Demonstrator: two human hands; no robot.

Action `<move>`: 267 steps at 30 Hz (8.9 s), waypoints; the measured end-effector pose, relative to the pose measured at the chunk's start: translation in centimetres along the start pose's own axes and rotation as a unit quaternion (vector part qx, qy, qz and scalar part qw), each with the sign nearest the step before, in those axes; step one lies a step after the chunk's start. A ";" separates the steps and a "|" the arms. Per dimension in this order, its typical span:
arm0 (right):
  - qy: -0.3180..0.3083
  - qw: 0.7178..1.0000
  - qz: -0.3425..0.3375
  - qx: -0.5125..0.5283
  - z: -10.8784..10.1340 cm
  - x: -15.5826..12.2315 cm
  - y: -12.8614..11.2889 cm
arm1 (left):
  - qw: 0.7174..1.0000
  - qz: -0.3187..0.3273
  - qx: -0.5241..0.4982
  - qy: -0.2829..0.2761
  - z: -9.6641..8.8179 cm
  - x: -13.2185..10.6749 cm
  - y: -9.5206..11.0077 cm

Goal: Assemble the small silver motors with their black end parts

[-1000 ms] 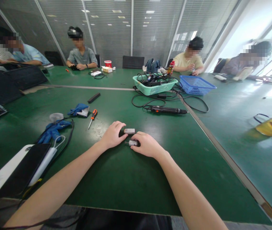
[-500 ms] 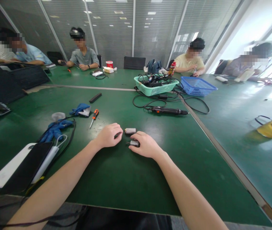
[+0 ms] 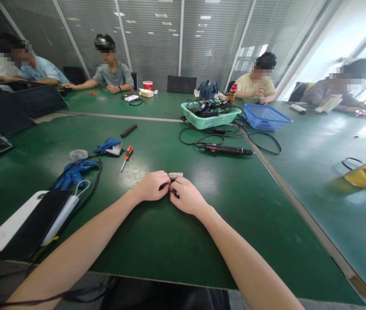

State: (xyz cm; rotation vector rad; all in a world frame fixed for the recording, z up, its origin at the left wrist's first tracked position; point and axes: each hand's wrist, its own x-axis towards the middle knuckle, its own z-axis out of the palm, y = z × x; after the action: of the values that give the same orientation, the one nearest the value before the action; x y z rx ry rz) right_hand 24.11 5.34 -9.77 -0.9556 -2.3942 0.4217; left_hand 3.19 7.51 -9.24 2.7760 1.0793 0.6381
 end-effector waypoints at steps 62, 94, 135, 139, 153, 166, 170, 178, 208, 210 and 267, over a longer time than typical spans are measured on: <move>-0.113 0.993 0.011 0.007 -4.4 -1.4 1.3 | 0.992 -0.112 0.051 -0.014 -0.2 0.5 -1.6; -0.091 0.996 0.025 0.009 -4.4 -1.6 1.7 | 0.980 -0.194 0.044 0.005 -0.1 0.2 -2.9; 0.002 0.998 0.036 -0.042 -2.4 -1.3 1.2 | 0.998 -0.043 -0.012 -0.051 0.1 0.7 1.3; 0.005 0.999 0.026 -0.026 -2.2 -1.3 1.2 | 0.997 -0.026 -0.040 -0.054 0.1 1.0 2.1; 0.014 1.000 0.018 -0.009 -2.5 -1.5 1.4 | 0.997 0.003 -0.048 -0.053 0.2 1.1 1.4; 0.010 0.999 -0.002 0.039 -2.4 -1.5 1.3 | 0.997 0.010 -0.060 -0.050 0.1 0.9 1.3; 0.009 1.000 -0.001 0.025 -2.3 -1.4 1.2 | 0.997 0.007 -0.057 -0.046 0.1 0.8 1.2; 0.027 1.000 0.005 -0.005 -1.3 -1.2 1.3 | 0.998 0.005 -0.036 -0.050 0.3 0.8 1.2; 0.008 1.000 -0.011 -0.001 -0.9 -0.5 0.5 | 0.996 -0.065 -0.060 -0.024 1.0 0.9 0.2; 0.011 1.000 -0.012 0.002 -0.9 -0.6 0.6 | 0.996 -0.065 -0.057 -0.024 1.0 0.9 0.2; 0.093 0.910 0.277 -0.293 -14.1 -18.9 19.3 | 0.997 -0.068 -0.034 -0.012 1.7 0.7 -0.2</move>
State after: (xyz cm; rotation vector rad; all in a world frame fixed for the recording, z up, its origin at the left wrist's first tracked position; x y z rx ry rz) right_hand 54.24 6.83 -13.84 -1.8640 -2.0663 -0.2220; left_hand 4.19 8.25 -10.59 2.6201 1.2051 0.6125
